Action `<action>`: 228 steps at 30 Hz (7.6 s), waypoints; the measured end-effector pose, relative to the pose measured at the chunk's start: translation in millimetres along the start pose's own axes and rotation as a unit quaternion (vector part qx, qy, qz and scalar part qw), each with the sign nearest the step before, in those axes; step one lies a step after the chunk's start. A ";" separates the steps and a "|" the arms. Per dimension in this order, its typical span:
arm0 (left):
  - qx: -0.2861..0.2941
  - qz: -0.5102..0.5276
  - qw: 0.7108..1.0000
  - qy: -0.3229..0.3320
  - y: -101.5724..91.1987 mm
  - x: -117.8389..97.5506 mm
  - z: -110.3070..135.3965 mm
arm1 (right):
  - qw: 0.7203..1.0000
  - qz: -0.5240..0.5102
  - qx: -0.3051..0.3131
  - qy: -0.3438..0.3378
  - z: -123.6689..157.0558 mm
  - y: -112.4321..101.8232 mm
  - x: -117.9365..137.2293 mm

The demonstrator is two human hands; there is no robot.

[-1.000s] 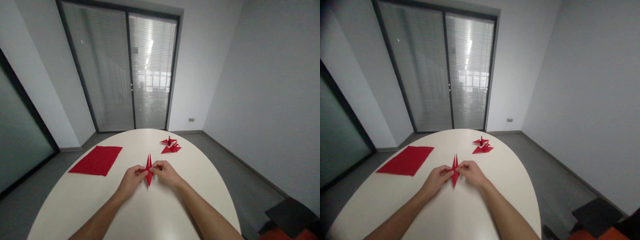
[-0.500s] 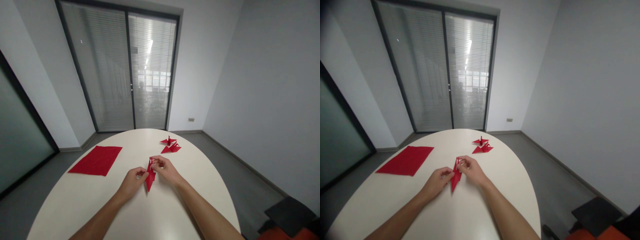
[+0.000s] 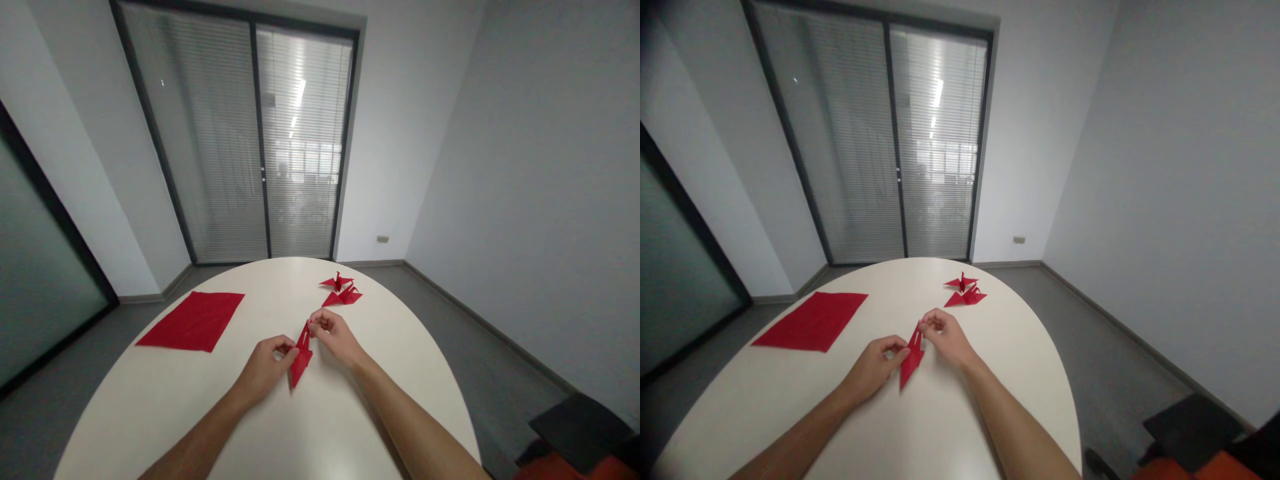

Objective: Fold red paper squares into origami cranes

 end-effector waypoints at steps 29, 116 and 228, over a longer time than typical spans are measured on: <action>-0.077 -0.033 0.996 0.040 -4.5 9.1 -2.4 | 0.998 0.060 -0.013 -0.010 4.2 -2.7 1.6; -0.137 0.086 0.987 -0.010 -2.7 28.2 -5.5 | 0.997 0.055 0.038 0.034 1.5 0.6 -10.1; -0.063 -0.442 0.894 0.033 -45.3 64.5 4.6 | 0.836 0.344 -0.366 0.221 -4.8 -79.4 -41.6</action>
Point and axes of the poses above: each hand's wrist, its own z-axis away from the middle knuckle, its own y-axis out of the palm, x = y × z, the point moved 1 cm from there along -z, towards the middle knuckle, and after that the axes turned 15 degrees about y, right-handed, at the moved point
